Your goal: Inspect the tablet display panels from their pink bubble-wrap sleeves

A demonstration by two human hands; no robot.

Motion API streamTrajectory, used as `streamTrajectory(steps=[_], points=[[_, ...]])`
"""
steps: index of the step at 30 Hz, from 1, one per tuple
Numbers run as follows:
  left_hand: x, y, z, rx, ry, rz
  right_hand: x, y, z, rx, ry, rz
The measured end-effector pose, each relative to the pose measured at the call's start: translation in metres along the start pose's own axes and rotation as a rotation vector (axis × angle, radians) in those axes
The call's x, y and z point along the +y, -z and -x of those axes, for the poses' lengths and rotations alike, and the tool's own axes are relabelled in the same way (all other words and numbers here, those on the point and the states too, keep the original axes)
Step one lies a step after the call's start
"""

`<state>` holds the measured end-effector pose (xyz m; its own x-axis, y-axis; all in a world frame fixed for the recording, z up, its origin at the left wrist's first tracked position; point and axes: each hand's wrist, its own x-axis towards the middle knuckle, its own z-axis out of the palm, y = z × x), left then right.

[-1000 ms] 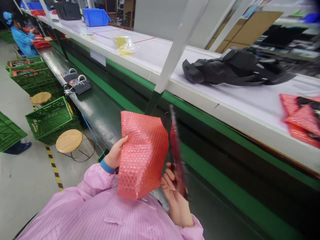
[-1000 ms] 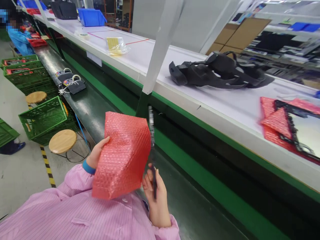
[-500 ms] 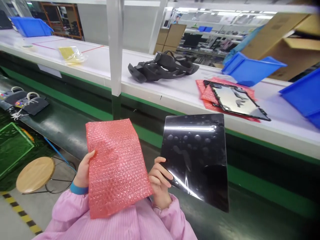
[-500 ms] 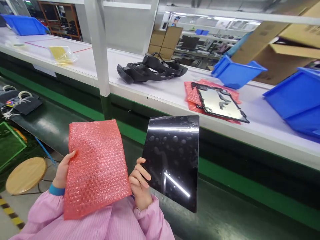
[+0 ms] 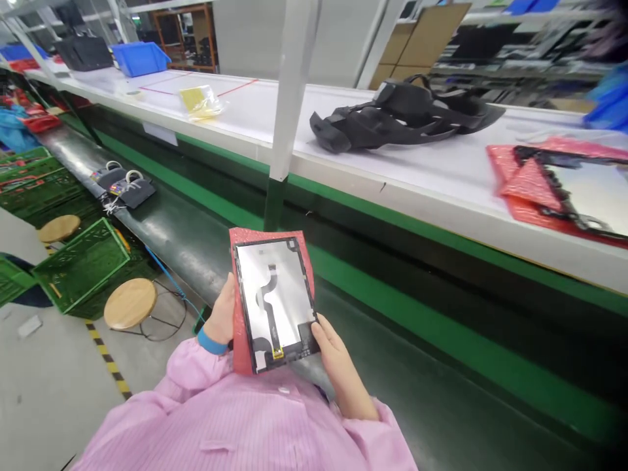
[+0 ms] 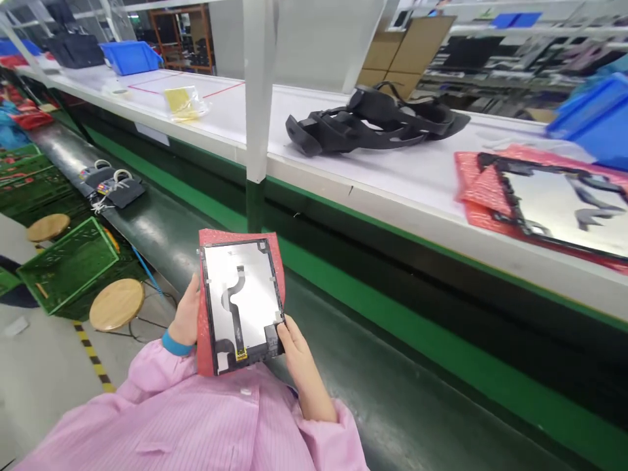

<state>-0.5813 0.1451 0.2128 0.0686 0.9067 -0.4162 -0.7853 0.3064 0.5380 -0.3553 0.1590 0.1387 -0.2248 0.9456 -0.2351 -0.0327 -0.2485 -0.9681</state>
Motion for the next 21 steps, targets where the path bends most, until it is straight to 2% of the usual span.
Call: streamTrajectory(steps=[4,10,16,21], points=[[-0.005,0.007,0.001,0.017,0.017,-0.039,0.002,-0.002,0.001,-0.038,0.022,0.122],[-0.01,0.013,0.001,0.078,0.005,-0.073,-0.001,0.008,0.0,-0.083,0.077,0.106],[-0.014,0.012,-0.003,0.106,0.012,-0.088,0.009,0.013,-0.004,-0.034,0.22,0.086],[-0.02,0.022,-0.005,0.14,0.022,-0.093,0.021,0.017,-0.003,-0.164,0.093,-0.09]])
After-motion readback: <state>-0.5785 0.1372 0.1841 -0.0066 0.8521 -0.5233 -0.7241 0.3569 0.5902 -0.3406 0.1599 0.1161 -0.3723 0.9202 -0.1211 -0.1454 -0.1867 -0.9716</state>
